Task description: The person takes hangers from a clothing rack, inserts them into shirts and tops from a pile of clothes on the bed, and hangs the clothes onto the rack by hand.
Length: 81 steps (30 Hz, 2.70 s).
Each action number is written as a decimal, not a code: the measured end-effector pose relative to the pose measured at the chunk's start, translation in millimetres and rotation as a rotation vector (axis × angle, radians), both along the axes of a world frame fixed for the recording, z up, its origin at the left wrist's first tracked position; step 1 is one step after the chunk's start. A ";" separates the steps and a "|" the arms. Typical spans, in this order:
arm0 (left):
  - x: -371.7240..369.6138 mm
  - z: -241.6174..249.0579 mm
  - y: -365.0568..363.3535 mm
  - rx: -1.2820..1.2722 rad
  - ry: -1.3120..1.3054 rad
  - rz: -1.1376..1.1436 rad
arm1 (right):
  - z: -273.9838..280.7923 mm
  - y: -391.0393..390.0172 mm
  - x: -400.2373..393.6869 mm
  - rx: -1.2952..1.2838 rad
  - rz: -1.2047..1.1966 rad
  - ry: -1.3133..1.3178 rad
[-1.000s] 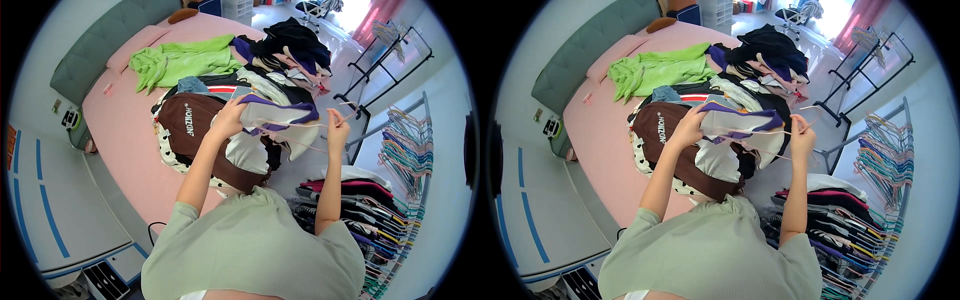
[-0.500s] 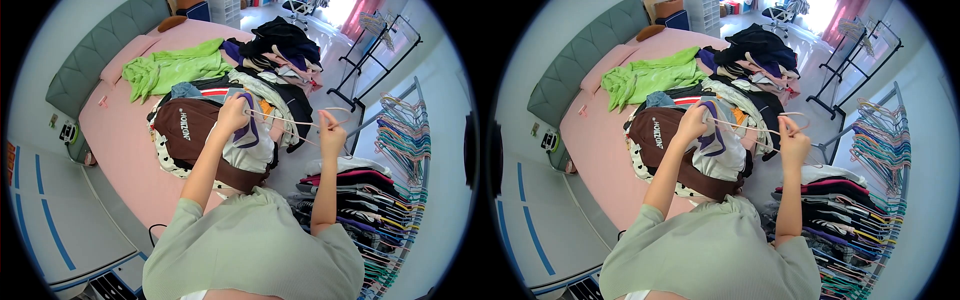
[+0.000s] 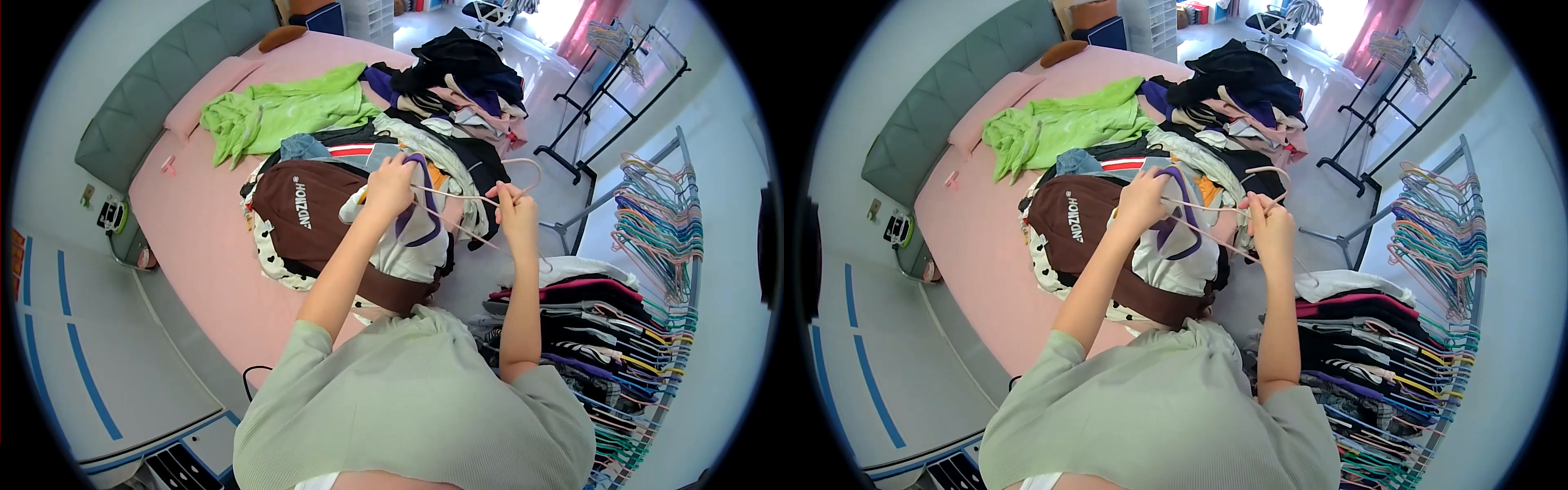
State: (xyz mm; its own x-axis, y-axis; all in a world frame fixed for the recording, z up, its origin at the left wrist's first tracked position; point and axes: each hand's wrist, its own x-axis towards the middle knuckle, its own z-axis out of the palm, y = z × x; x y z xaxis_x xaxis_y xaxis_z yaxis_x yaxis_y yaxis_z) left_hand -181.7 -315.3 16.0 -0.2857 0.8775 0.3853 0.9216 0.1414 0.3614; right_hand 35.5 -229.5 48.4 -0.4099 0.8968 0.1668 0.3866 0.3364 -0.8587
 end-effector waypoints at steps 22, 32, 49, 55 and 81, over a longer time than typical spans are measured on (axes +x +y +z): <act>22.5 1.1 -0.6 0.196 -0.149 -0.268 | -58.9 20.0 -12.9 0.309 -0.163 0.270; 51.0 -1.2 12.0 0.220 -0.298 -0.383 | -86.8 -8.1 -72.1 0.271 -0.150 0.308; -9.2 -2.5 -25.8 -0.116 0.070 -0.266 | -90.2 8.3 -77.3 -0.105 0.076 0.436; -20.3 -2.1 -25.3 -0.120 -0.130 -0.209 | -70.0 -2.4 -94.3 0.109 0.080 0.371; -75.0 -13.7 -64.5 0.082 -0.606 -0.122 | -197.3 -61.9 -108.7 0.425 0.099 0.071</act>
State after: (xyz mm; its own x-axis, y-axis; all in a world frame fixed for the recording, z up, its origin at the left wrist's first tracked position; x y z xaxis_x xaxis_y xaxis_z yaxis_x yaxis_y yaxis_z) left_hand -256.7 -379.8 2.3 -0.3744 0.8921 0.2531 0.5569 -0.0020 0.8306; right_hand -73.2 -291.5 -148.8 -0.4642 0.6997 0.5431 0.2798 0.6976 -0.6596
